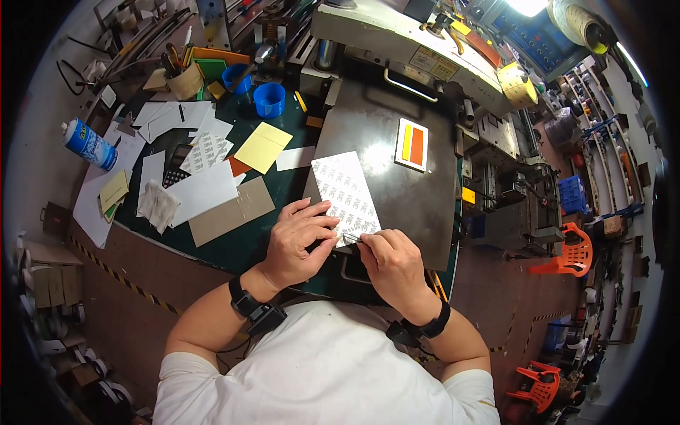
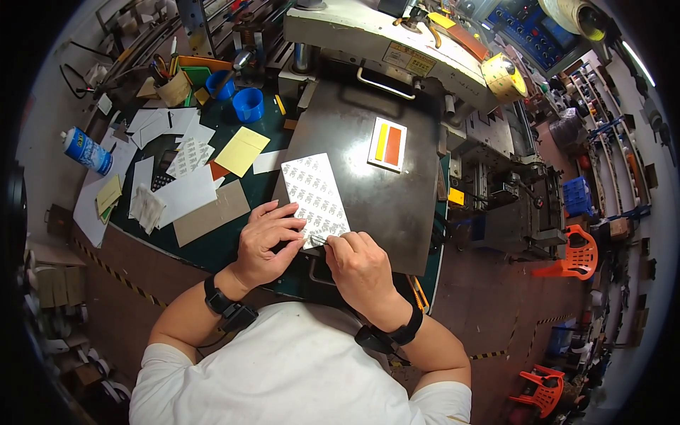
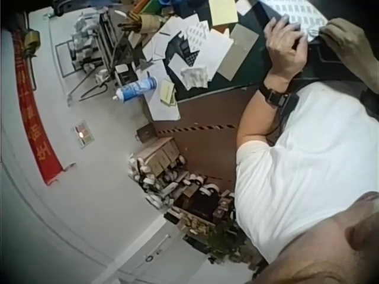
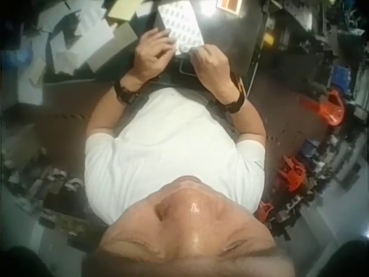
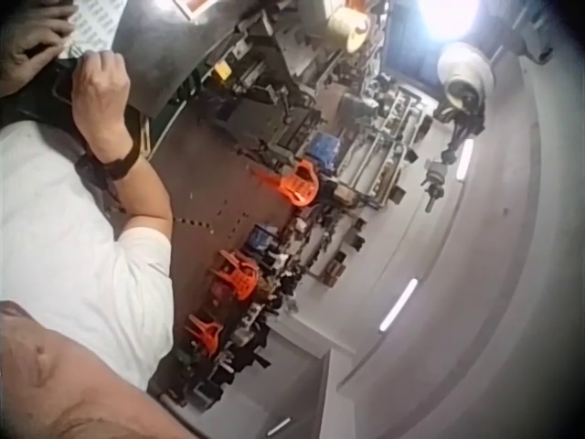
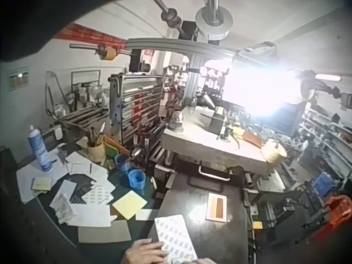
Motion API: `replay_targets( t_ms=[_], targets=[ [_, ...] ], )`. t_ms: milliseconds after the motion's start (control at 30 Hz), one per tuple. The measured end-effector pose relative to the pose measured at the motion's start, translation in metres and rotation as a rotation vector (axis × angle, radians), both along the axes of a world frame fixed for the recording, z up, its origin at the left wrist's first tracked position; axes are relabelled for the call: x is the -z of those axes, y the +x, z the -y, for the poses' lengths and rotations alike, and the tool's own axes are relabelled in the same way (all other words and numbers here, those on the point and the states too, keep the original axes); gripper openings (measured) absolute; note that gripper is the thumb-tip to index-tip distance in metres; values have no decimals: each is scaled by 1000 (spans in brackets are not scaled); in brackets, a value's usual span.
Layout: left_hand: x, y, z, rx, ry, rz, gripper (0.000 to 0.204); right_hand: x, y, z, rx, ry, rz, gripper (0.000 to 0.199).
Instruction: The person operates a machine by turning a handle and pressing buttons, then places a sticker sheet onto the machine bed. They use a small tool to peel a layer from the sheet, walk to a table, and fold a paper by hand.
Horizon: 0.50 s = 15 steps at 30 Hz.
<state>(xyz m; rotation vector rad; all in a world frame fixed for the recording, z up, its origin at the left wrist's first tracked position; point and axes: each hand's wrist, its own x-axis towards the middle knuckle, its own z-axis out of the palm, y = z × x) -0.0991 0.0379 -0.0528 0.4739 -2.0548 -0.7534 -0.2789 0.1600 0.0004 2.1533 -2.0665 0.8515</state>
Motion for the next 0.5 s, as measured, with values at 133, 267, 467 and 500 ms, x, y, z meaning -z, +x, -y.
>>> replay_targets(
  t_ms=[133,267,467,500],
  targets=[
    [-1,1,1,14,6,12,11,0,0,0,2,-4,-9,15],
    [-2,2,1,17,13,16,10,1,1,1,3,3,-28,16],
    [-1,1,1,10,1,27,10,1,1,-1,4,9,-29,16],
    [-2,1,1,11,0,28,10,2,0,0,0,6,-31,16]
  ],
)
